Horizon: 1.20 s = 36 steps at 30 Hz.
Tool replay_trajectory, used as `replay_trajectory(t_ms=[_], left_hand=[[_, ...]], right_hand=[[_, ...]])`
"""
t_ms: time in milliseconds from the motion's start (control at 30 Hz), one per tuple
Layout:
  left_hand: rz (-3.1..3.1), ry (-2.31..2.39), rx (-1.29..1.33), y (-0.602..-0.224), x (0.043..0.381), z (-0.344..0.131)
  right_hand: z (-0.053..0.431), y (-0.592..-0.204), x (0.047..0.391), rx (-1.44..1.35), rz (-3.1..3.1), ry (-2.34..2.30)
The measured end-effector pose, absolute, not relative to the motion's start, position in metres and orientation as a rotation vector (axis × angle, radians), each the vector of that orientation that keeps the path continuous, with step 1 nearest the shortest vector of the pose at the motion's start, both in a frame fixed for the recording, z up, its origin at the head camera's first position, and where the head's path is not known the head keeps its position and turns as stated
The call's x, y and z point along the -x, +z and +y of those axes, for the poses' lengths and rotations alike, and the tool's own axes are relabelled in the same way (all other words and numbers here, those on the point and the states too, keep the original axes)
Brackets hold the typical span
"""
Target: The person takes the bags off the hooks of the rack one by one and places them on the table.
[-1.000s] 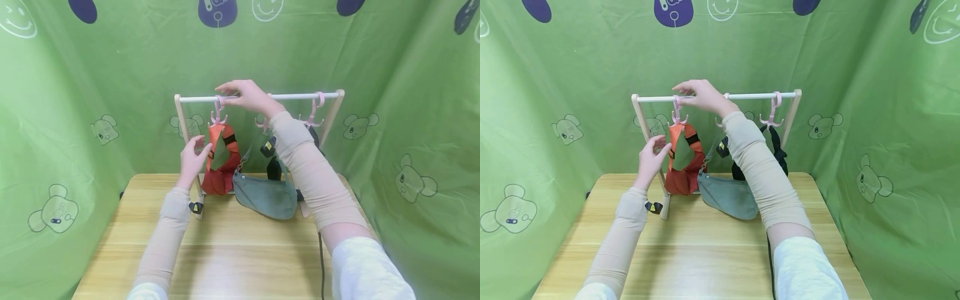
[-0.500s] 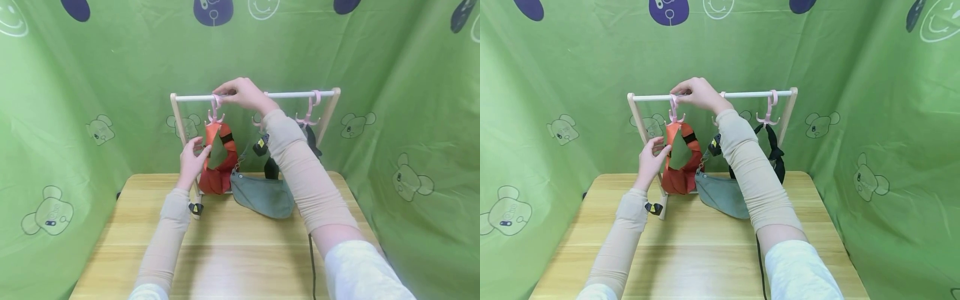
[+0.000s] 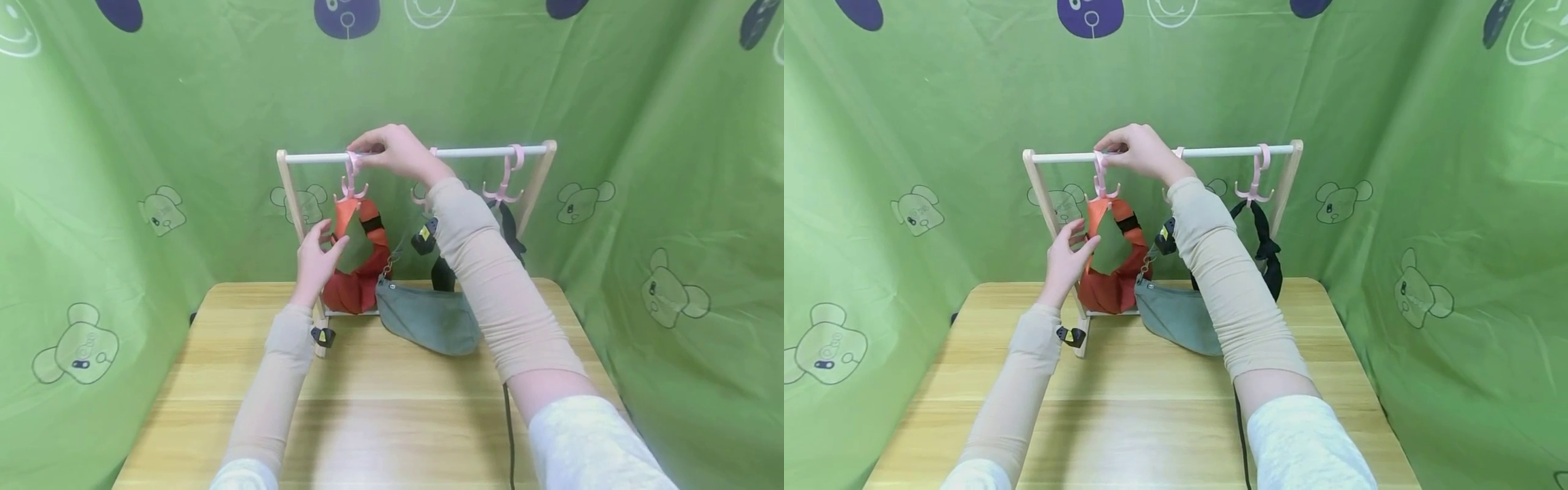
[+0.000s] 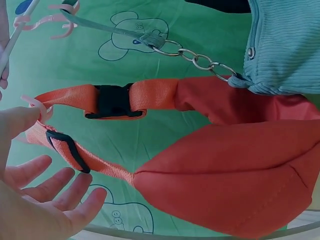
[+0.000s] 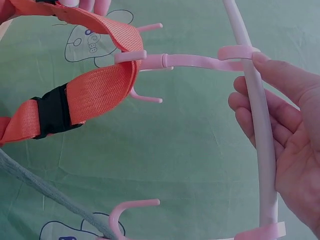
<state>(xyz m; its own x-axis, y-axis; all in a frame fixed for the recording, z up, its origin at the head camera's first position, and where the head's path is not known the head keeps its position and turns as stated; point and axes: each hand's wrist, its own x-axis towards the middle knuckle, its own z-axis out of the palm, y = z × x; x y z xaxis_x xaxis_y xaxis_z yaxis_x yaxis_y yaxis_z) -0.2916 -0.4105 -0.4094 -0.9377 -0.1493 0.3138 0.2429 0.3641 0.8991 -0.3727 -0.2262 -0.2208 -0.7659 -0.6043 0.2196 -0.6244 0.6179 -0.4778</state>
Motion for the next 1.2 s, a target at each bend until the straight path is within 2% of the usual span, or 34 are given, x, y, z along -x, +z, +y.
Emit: replay_trajectory(t_ms=[567,1200], left_hand=[[-2.279,-1.777,0.066,-0.407,0.307,-0.411],[-2.236,-1.761,0.072,-0.387,0.299,-0.423]], right_hand=[[-0.228,-0.222,0.372,-1.052,-2.797,0.857],[-0.226,-0.224,0.374,-1.045,-2.805,0.892]])
